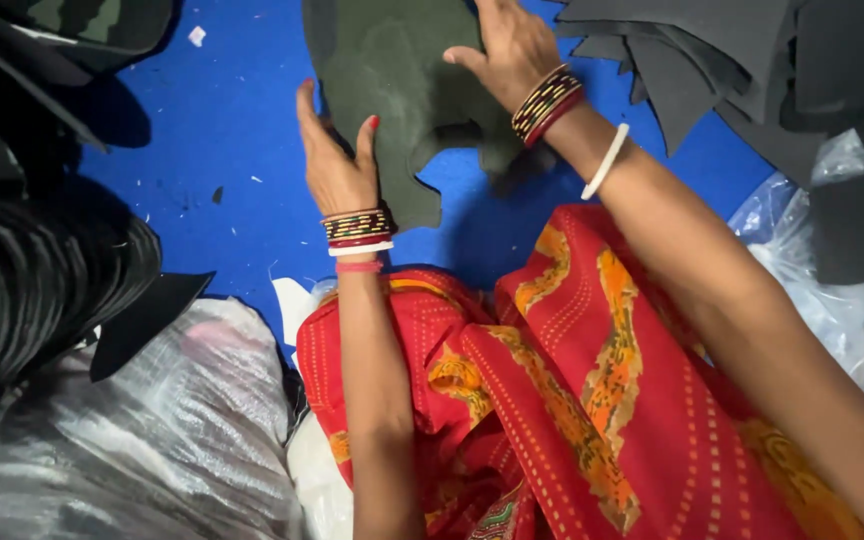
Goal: The person arranges and stacks cut fabric components for shoe uppers.
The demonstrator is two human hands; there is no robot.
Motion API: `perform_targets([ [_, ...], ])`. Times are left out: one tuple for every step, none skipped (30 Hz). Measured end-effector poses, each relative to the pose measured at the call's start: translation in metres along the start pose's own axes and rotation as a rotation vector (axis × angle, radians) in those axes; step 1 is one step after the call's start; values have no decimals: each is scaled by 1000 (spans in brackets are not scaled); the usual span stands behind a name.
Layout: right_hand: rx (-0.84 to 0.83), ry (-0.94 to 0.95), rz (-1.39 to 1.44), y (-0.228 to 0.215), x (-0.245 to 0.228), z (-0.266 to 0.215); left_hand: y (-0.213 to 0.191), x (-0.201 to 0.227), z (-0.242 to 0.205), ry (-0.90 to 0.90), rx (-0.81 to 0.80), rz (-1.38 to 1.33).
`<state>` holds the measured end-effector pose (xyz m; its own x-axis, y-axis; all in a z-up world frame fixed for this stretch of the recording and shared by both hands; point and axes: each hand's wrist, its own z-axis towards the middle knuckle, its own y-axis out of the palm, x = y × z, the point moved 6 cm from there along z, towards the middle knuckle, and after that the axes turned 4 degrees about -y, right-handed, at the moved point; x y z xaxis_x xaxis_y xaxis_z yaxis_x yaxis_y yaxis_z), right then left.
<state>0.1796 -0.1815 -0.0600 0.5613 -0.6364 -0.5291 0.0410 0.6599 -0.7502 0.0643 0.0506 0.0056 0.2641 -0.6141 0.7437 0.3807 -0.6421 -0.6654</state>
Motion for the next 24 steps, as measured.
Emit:
perform_targets([
  [0,6,-4,-7,-3,-1,6,-15,1,2,-7,-2],
  [-2,-22,2,-14,-9,1,11,-24,2,95,-7,137],
  [-5,-50,10,-20,-16,2,17,-34,2,189,-7,277],
  [-5,-51,11,-20,-14,0,17,-41,2,189,-5,277],
  [1,-47,47,-20,-12,-2,19,-50,2,178,-38,211],
  [6,-39,80,-21,-10,-5,22,-57,2,169,-75,141],
  [6,-37,77,-21,-6,-4,20,-64,3,170,-78,139],
  [-81,150,205,-14,8,-5,19,-68,3,221,-102,75],
  [-173,334,334,-6,20,-9,18,-72,2,272,-126,11],
  [-170,336,332,-6,21,-15,13,-62,-4,275,-128,8],
  [-117,335,375,-9,22,-21,6,-59,-8,135,-111,-129],
  [-63,331,419,-11,23,-26,1,-57,-12,-5,-92,-265],
  [-60,332,416,-16,11,-31,-1,-44,-16,-3,-94,-267],
  [-72,180,298,-24,-10,-34,-8,-19,-23,202,-12,-65],
  [-85,30,179,-31,-30,-40,-12,6,-32,407,69,137],
  [-77,42,166,-30,-43,-46,-8,7,-36,418,57,125],
  [-114,101,47,-27,-52,-52,4,-6,-35,151,-67,218],
  [-153,170,-77,-28,-59,-62,18,-20,-40,-107,-211,305],
  [-146,193,-96,-28,-65,-73,21,-17,-49,-89,-235,295],
  [-145,244,-102,-27,-68,-81,22,-14,-53,-89,-214,363],
  [-143,295,-106,-25,-71,-87,22,-12,-57,-87,-190,431],
  [-140,310,-117,-27,-74,-89,26,-9,-61,-76,-205,426],
  [-79,283,-153,-31,-81,-88,27,-7,-63,-65,-179,465],
  [-17,246,-184,-34,-88,-84,26,-6,-64,-57,-141,507],
])
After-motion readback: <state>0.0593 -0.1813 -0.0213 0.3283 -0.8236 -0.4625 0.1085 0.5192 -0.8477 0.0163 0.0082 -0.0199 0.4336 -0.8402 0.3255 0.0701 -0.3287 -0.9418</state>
